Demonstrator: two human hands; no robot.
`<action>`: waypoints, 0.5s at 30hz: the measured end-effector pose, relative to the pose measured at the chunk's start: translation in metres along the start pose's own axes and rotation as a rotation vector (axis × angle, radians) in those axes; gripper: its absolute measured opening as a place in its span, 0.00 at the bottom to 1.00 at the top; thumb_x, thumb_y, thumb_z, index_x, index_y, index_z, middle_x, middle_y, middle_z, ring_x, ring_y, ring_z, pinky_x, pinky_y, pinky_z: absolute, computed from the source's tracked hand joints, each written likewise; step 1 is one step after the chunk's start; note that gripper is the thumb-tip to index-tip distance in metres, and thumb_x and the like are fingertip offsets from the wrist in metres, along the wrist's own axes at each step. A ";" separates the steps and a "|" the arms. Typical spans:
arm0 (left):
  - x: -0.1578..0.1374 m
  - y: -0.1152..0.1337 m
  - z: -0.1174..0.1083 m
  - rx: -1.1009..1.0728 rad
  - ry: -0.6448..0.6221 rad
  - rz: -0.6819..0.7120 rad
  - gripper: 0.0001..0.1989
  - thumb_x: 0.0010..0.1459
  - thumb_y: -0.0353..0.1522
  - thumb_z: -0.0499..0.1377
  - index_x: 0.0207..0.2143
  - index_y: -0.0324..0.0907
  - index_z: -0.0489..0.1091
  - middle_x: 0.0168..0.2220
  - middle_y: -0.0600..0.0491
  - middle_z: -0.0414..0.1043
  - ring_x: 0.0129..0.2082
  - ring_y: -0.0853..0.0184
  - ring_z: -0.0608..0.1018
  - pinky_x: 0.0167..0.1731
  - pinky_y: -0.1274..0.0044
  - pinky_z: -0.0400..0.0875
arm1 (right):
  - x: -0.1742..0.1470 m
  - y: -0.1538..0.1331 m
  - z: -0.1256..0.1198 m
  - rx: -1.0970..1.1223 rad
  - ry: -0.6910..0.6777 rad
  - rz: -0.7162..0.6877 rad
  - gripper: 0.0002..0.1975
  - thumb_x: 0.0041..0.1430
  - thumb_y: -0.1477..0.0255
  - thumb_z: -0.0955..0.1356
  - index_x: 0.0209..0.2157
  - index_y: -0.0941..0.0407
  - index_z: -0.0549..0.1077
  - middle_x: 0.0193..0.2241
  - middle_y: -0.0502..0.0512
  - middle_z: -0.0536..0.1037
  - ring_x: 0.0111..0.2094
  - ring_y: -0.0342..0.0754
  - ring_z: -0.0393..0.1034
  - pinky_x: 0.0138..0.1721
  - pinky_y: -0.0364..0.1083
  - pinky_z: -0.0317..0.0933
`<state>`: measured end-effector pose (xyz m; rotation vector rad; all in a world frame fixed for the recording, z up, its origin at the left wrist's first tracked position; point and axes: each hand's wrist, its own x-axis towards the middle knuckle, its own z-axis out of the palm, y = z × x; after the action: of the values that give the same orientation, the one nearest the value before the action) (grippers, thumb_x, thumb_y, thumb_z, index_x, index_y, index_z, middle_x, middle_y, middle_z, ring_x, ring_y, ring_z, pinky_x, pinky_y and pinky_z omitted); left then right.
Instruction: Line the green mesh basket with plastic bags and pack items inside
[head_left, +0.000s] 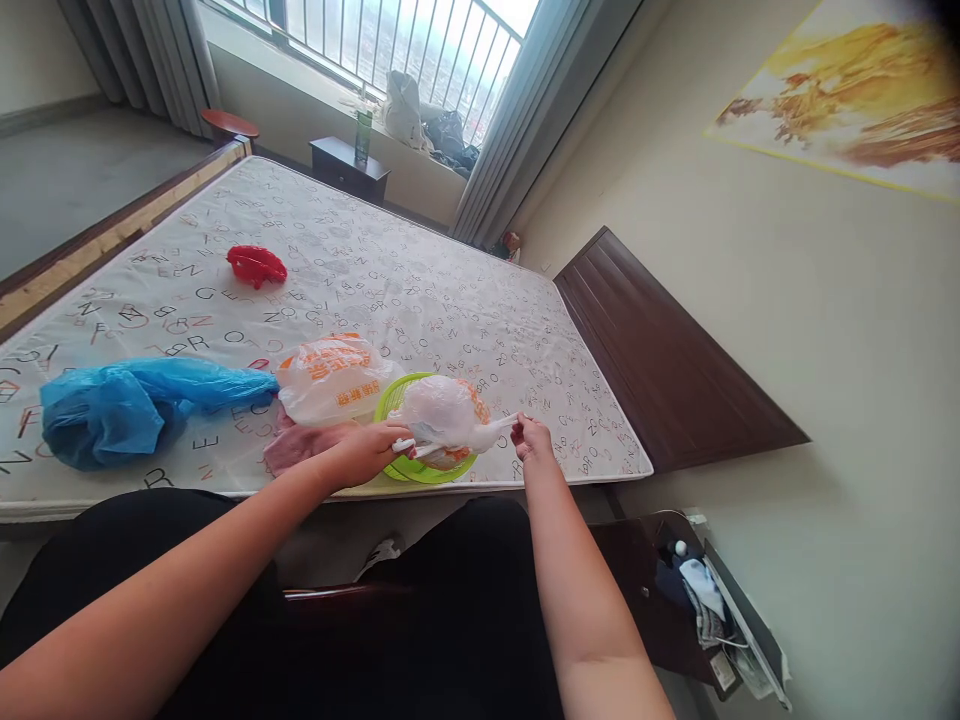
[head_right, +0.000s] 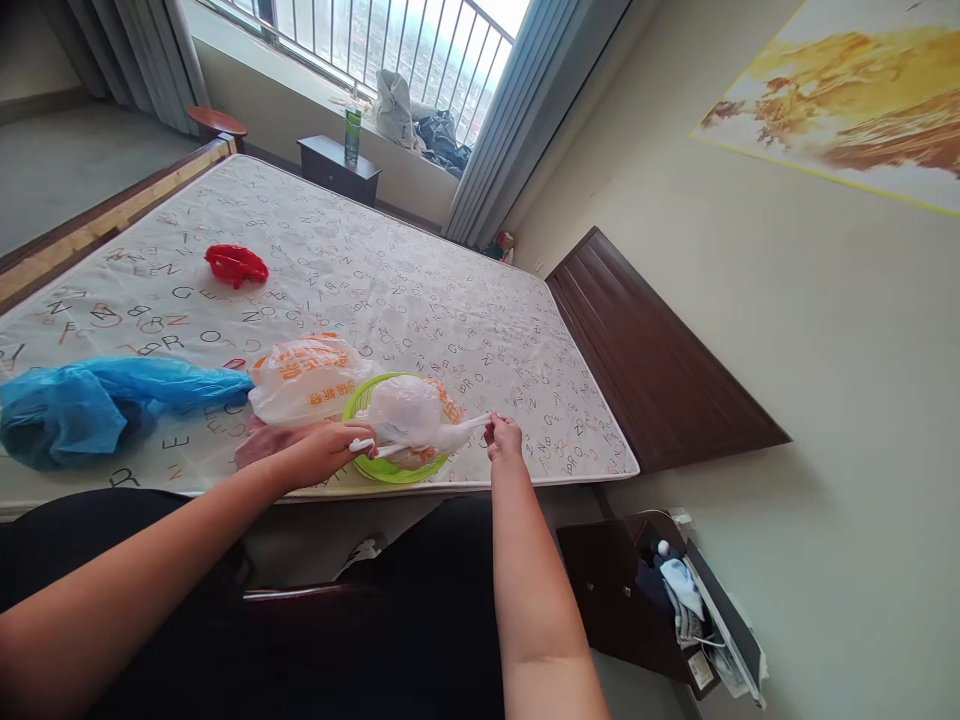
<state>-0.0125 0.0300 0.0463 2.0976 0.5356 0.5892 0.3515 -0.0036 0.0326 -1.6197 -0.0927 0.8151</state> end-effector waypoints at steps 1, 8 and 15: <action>-0.002 -0.002 -0.004 -0.010 -0.005 -0.030 0.15 0.68 0.36 0.53 0.34 0.42 0.77 0.37 0.50 0.79 0.40 0.63 0.78 0.46 0.75 0.70 | 0.002 0.001 0.000 -0.002 0.012 0.002 0.13 0.54 0.74 0.76 0.29 0.55 0.68 0.20 0.43 0.72 0.18 0.36 0.64 0.21 0.36 0.63; -0.014 -0.027 -0.006 -0.127 0.039 -0.156 0.23 0.68 0.48 0.53 0.35 0.41 0.78 0.38 0.49 0.80 0.41 0.61 0.77 0.48 0.74 0.71 | 0.009 0.014 0.009 0.024 0.037 0.023 0.15 0.55 0.72 0.77 0.30 0.54 0.66 0.19 0.42 0.70 0.17 0.37 0.64 0.21 0.37 0.63; -0.022 -0.039 0.014 -0.169 0.085 -0.206 0.27 0.69 0.51 0.51 0.33 0.40 0.77 0.34 0.50 0.78 0.38 0.63 0.76 0.47 0.73 0.71 | -0.035 0.034 0.006 0.157 -0.240 0.016 0.12 0.58 0.63 0.74 0.36 0.53 0.71 0.32 0.50 0.80 0.33 0.44 0.77 0.36 0.43 0.73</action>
<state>-0.0281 0.0290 0.0021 1.8384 0.7154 0.5850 0.3089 -0.0243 0.0177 -1.3727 -0.1817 1.0020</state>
